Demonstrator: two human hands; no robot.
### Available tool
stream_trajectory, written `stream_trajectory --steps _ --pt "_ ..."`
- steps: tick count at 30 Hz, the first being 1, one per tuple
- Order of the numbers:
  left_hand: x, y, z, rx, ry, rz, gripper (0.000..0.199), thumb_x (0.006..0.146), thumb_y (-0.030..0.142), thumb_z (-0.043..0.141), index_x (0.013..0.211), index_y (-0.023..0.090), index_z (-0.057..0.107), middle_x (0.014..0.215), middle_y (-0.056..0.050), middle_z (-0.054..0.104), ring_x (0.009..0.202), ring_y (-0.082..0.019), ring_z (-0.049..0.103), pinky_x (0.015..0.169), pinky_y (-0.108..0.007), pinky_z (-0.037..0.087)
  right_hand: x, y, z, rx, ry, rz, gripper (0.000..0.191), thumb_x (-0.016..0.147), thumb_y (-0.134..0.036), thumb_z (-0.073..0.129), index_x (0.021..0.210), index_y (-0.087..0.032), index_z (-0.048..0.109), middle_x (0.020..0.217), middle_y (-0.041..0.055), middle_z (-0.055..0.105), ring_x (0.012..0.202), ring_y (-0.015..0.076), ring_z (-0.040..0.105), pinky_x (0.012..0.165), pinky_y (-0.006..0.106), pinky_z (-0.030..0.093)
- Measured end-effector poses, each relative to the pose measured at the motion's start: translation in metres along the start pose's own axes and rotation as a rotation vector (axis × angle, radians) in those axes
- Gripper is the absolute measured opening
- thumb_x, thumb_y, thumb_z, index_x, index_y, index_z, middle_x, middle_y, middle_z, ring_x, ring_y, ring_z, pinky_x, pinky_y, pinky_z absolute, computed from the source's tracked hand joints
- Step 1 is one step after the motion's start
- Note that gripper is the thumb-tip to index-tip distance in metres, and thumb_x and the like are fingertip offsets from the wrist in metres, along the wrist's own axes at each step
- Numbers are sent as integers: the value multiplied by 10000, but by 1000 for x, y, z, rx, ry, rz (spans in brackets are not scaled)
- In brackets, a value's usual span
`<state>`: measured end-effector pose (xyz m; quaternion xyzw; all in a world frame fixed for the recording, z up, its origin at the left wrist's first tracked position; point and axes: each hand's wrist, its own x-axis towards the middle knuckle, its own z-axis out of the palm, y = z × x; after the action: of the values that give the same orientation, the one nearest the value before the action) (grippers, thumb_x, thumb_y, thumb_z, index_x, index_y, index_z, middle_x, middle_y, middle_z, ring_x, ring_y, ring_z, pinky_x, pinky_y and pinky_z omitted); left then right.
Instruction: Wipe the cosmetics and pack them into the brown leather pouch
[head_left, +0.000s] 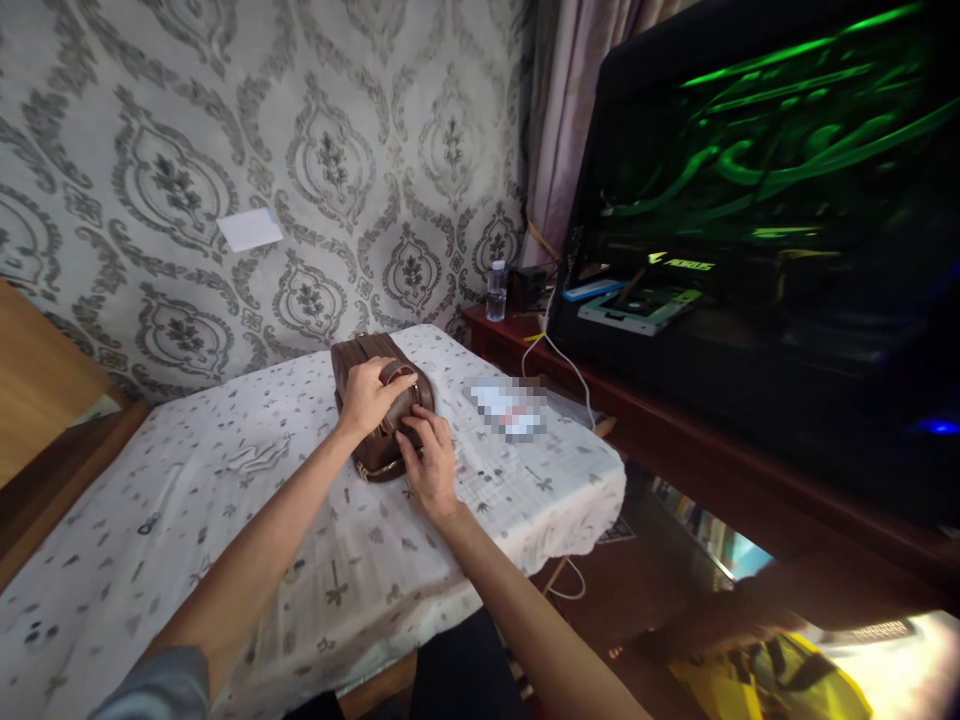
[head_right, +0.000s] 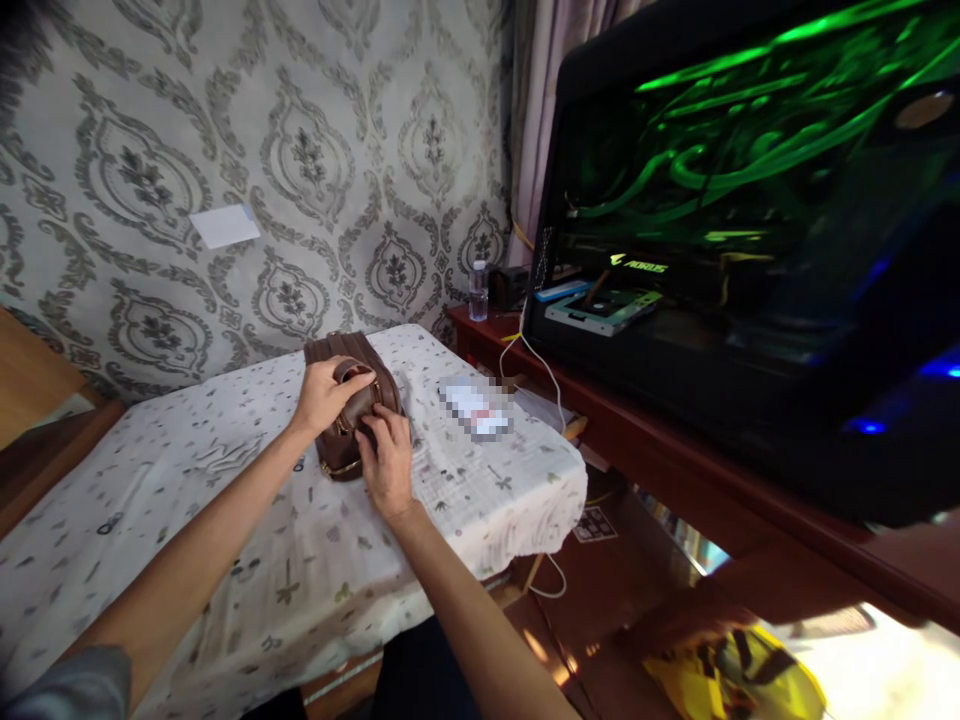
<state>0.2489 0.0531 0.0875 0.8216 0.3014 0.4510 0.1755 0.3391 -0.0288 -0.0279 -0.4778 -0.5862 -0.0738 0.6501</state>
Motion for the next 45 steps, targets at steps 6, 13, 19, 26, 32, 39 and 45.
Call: stream_trajectory --steps 6,13,19,26,32,39,45 --pt "-2 5 -2 67 -40 40 176 834 271 688 688 173 677 696 -11 674 694 -163 608 677 -266 448 1 0 -1 -9 -5 -6 138 967 -235 583 1072 -217 671 1187 125 674 1090 260 613 934 448 522" --pt "-4 13 -5 126 -109 79 142 853 227 682 721 174 675 764 -28 711 762 -179 645 738 -278 465 1 0 -3 -8 -10 -8 149 966 -240 584 1063 -224 697 1150 122 713 1074 264 636 927 467 541" --pt "-6 16 -7 222 -194 88 91 842 238 712 792 164 724 817 -60 732 823 -212 667 800 -314 477 1 1 -3 -14 11 -43 117 965 -246 597 1015 -224 700 1129 116 744 1058 253 676 911 444 564" --pt "-4 11 -5 139 -185 18 172 847 286 694 730 161 673 749 -24 691 740 -178 632 716 -277 458 0 0 -3 20 73 5 106 938 -290 639 983 -214 697 1067 109 730 1004 241 681 886 416 563" --pt "-6 23 -13 228 -164 54 92 872 248 635 833 184 689 800 -29 685 835 -210 622 778 -305 462 0 -4 -4 111 62 145 120 925 -297 637 994 -213 687 1016 81 675 988 224 668 888 391 562" --pt "-20 24 -52 397 -101 -35 268 862 310 666 635 196 582 665 10 567 658 -165 515 626 -279 363 0 -4 -4 88 43 124 134 936 -322 621 999 -217 674 1026 92 663 999 236 654 893 415 556" --pt "-30 19 -59 310 -125 -101 303 848 276 652 597 190 506 620 37 502 607 -138 478 601 -267 328 0 -5 -1 125 29 205 209 899 -399 674 984 -213 634 1011 78 610 946 223 618 820 378 549"
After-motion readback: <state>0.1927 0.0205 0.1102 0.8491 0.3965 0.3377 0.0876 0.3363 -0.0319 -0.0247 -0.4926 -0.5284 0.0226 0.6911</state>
